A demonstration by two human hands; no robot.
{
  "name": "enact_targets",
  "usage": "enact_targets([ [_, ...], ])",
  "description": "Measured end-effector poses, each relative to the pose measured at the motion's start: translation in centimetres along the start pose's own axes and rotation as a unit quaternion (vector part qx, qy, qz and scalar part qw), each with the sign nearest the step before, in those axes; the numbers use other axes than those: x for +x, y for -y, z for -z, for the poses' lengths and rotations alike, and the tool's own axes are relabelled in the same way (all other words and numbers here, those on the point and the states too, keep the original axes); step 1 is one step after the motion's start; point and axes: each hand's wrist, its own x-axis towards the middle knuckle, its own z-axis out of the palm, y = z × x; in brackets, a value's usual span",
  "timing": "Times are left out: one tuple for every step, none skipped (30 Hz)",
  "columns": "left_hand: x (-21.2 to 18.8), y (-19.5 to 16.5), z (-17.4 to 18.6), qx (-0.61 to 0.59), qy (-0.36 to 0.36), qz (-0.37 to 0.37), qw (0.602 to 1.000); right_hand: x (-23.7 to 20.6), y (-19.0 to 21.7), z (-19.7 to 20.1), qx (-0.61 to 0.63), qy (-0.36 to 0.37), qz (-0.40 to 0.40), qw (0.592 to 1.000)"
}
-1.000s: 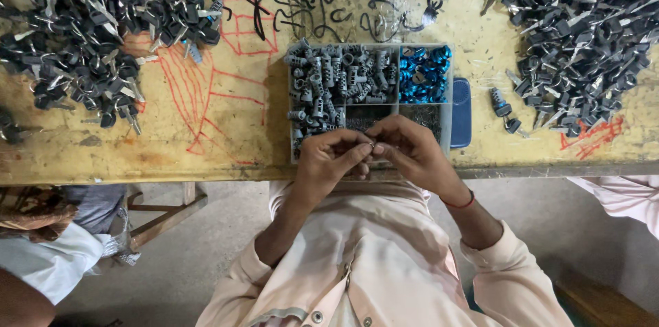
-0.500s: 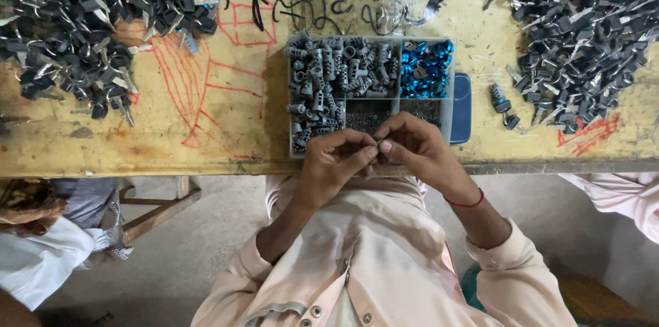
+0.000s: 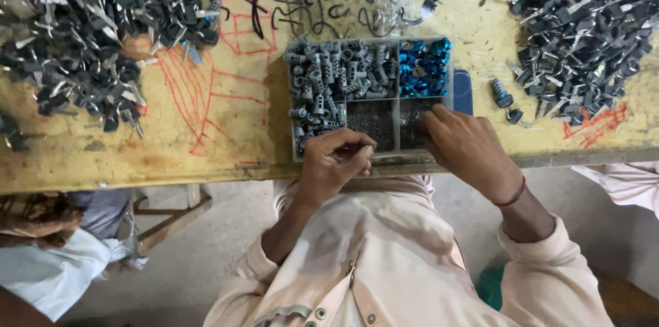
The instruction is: The person sits at a workbench and repeatedly assembles small hardware parts, picking tiny metal pieces from a compartment box and pressing them into gray plastic anchor bodies by hand, then setting the finished assemblies aside on the bench.
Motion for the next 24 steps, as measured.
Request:
enact_targets([
  [-0.1,0.2,0.0,-0.019,-0.004,0.003,1.0,-0.1,-0.1,-0.4,0.005,0.01,-0.009,1.0],
  [-0.3,0.3,0.0,-0.039,-0.008,0.007,0.999,-0.1,-0.1,-0.8,0.011,-0.005,-0.01,1.0],
  [-0.3,0.5,0.0,-0.053,-0.007,0.003,0.999,0.0,0.0,-1.0,0.017,-0.02,-0.014,1.0],
  [-0.4,0.6,0.1,-0.066,-0.006,0.0,0.998,0.0,0.1,-1.2,0.025,-0.034,-0.019,0.999],
  [-0.5,0.7,0.3,-0.077,-0.005,-0.004,0.997,0.0,0.2,-1.3,0.027,-0.033,-0.028,0.999],
  [-0.5,0.8,0.3,-0.07,-0.001,0.003,0.998,0.0,0.3,-1.3,0.028,-0.031,-0.034,0.999],
  [-0.4,0.8,0.4,-0.064,0.0,0.009,0.998,0.0,0.5,-1.3,0.03,-0.028,-0.037,0.998],
  [-0.4,0.8,0.4,-0.059,-0.001,0.015,0.998,-0.1,0.5,-1.2,0.037,-0.036,-0.043,0.998],
  [-0.4,0.7,0.4,-0.051,0.002,0.018,0.999,-0.2,0.6,-1.3,0.045,-0.045,-0.047,0.997],
  [-0.3,0.6,0.4,-0.043,0.005,0.02,0.999,-0.2,0.7,-1.4,0.054,-0.054,-0.052,0.996],
  [-0.2,0.5,0.3,-0.036,0.007,0.022,0.999,-0.2,0.7,-1.6,0.058,-0.071,-0.054,0.994],
  [-0.2,0.3,0.1,-0.037,0.004,0.028,0.999,-0.1,0.7,-1.8,0.063,-0.087,-0.056,0.993],
  [-0.2,0.1,0.0,-0.038,0.003,0.035,0.999,0.0,0.6,-2.0,0.069,-0.103,-0.059,0.991],
  [-0.2,-0.2,-0.2,-0.038,0.001,0.041,0.998,0.1,0.5,-2.1,0.069,-0.105,-0.065,0.99],
  [-0.3,-0.5,-0.3,-0.02,-0.003,0.038,0.999,0.2,0.3,-2.3,0.069,-0.11,-0.069,0.989],
  [-0.4,-0.9,-0.5,-0.003,-0.008,0.033,0.999,0.2,0.1,-2.2,0.068,-0.116,-0.072,0.988],
  [-0.5,-1.1,-0.8,0.012,-0.016,0.027,0.999,0.2,0.1,-2.1,0.139,-0.122,-0.073,0.98],
  [-0.7,-1.4,-1.0,0.076,-0.03,-0.024,0.996,0.2,0.2,-2.0,0.209,-0.123,-0.073,0.967],
  [-0.8,-1.6,-1.2,0.14,-0.041,-0.07,0.987,0.0,0.4,-1.9,0.28,-0.121,-0.076,0.949],
  [-0.9,-1.7,-1.4,0.204,-0.05,-0.118,0.971,-0.2,0.9,-1.8,0.404,-0.081,-0.102,0.905],
  [-0.8,-1.6,-1.7,0.194,-0.05,-0.111,0.973,-0.4,1.5,-1.8,0.518,-0.038,-0.125,0.845],
  [-0.8,-1.4,-2.1,0.183,-0.049,-0.102,0.977,-0.7,2.3,-1.8,0.623,0.007,-0.148,0.768],
  [-0.8,-1.2,-2.4,0.172,-0.048,-0.094,0.979,-0.9,3.1,-1.9,0.559,-0.046,-0.107,0.821],
  [-0.6,-0.9,-2.5,0.089,-0.05,-0.043,0.994,-1.0,4.2,-2.1,0.489,-0.099,-0.062,0.864],
])
